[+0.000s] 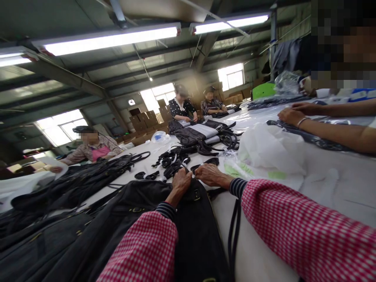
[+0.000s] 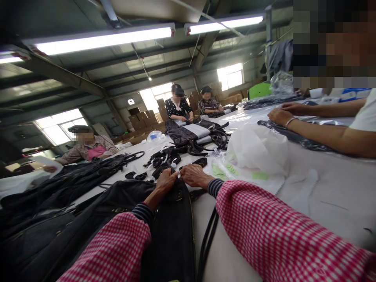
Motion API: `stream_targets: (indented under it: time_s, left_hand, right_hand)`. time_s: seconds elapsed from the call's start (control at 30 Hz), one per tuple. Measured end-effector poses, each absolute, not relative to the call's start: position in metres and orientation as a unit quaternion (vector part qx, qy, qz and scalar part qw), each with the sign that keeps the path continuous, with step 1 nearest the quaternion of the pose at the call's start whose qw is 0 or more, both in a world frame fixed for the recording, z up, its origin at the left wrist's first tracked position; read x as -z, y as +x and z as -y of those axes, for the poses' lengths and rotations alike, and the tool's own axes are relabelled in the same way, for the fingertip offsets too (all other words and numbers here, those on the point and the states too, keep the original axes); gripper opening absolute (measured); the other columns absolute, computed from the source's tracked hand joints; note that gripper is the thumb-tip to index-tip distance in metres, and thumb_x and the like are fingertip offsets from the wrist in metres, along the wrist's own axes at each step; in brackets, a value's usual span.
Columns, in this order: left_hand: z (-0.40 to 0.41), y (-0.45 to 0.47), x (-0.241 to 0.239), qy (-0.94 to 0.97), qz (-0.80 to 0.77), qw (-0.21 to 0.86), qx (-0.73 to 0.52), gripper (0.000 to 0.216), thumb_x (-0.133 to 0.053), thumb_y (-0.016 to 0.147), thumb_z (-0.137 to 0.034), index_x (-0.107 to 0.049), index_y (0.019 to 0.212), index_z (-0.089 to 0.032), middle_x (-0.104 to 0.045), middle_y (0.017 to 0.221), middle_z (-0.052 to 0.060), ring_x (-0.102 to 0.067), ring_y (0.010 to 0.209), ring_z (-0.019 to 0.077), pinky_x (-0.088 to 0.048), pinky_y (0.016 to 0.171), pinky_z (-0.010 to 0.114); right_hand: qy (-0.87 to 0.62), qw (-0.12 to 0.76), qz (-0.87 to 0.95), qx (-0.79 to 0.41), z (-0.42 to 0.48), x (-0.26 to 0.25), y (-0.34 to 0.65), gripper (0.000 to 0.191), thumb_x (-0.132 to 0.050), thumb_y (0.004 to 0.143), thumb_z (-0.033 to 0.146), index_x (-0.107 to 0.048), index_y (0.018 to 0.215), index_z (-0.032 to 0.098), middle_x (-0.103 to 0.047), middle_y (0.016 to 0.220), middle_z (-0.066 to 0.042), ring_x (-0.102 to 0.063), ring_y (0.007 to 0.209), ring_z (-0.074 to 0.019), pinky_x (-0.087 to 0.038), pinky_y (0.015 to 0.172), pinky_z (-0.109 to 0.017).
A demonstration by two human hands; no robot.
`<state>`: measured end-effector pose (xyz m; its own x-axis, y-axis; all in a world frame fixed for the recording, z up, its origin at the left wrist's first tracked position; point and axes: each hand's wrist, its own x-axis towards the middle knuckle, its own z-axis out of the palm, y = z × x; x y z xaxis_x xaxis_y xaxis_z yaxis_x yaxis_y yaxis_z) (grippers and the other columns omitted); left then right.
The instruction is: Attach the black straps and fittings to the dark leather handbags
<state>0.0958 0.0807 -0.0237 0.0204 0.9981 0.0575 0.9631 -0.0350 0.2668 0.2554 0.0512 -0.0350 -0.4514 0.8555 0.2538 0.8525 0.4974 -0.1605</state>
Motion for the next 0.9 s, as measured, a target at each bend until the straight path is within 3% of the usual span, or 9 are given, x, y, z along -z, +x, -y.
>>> stream_targets:
  time_s: [0.37, 0.57, 0.7, 0.8, 0.9]
  left_hand:
    - [-0.078, 0.096, 0.025, 0.687, -0.709, 0.088, -0.130, 0.032, -0.061, 0.099, -0.045, -0.067, 0.114, -0.017, -0.068, 0.117, 0.008, -0.066, 0.108, 0.0225, -0.055, 0.095, 0.044]
    - [-0.087, 0.094, 0.033, 0.711, -0.682, 0.096, -0.140, 0.033, -0.059, 0.099, -0.046, -0.066, 0.112, -0.015, -0.069, 0.113, 0.008, -0.067, 0.104, 0.0219, -0.055, 0.094, 0.044]
    - [-0.083, 0.083, 0.029, 0.761, -0.622, 0.109, -0.152, 0.028, -0.055, 0.101, -0.039, -0.064, 0.116, -0.016, -0.072, 0.098, 0.005, -0.068, 0.089, 0.0183, -0.053, 0.084, 0.034]
    - [-0.063, 0.079, 0.026, 0.810, -0.559, 0.082, -0.160, 0.039, -0.060, 0.097, -0.033, -0.054, 0.134, -0.024, -0.073, 0.109, 0.004, -0.064, 0.104, 0.0215, -0.047, 0.089, 0.033]
    - [-0.033, 0.076, 0.028, 0.864, -0.480, 0.050, -0.144, 0.049, -0.065, 0.094, -0.044, -0.052, 0.139, -0.033, -0.066, 0.133, 0.002, -0.052, 0.127, 0.0258, -0.038, 0.107, 0.040]
  right_hand:
    - [-0.445, 0.104, 0.890, 0.007, -0.015, 0.027, 0.277, 0.018, -0.053, 0.091, 0.010, -0.070, 0.093, 0.015, -0.074, 0.090, -0.011, -0.067, 0.081, -0.0197, -0.035, 0.065, -0.028]
    - [-0.455, 0.109, 0.884, -0.004, -0.022, 0.030, 0.280, 0.025, -0.051, 0.101, 0.024, -0.072, 0.089, 0.016, -0.075, 0.093, -0.011, -0.068, 0.083, -0.0201, -0.037, 0.067, -0.027]
    - [-0.476, 0.125, 0.871, -0.016, -0.032, 0.035, 0.283, 0.030, -0.052, 0.104, 0.037, -0.074, 0.097, 0.018, -0.076, 0.092, -0.009, -0.069, 0.086, -0.0198, -0.038, 0.070, -0.026]
    - [-0.481, 0.137, 0.866, -0.020, -0.034, 0.037, 0.281, 0.025, -0.051, 0.103, 0.030, -0.074, 0.105, 0.020, -0.077, 0.095, -0.009, -0.070, 0.088, -0.0200, -0.038, 0.070, -0.025]
    - [-0.474, 0.141, 0.869, -0.017, -0.034, 0.038, 0.279, 0.023, -0.051, 0.100, 0.019, -0.074, 0.099, 0.018, -0.076, 0.095, -0.010, -0.070, 0.088, -0.0204, -0.038, 0.069, -0.026]
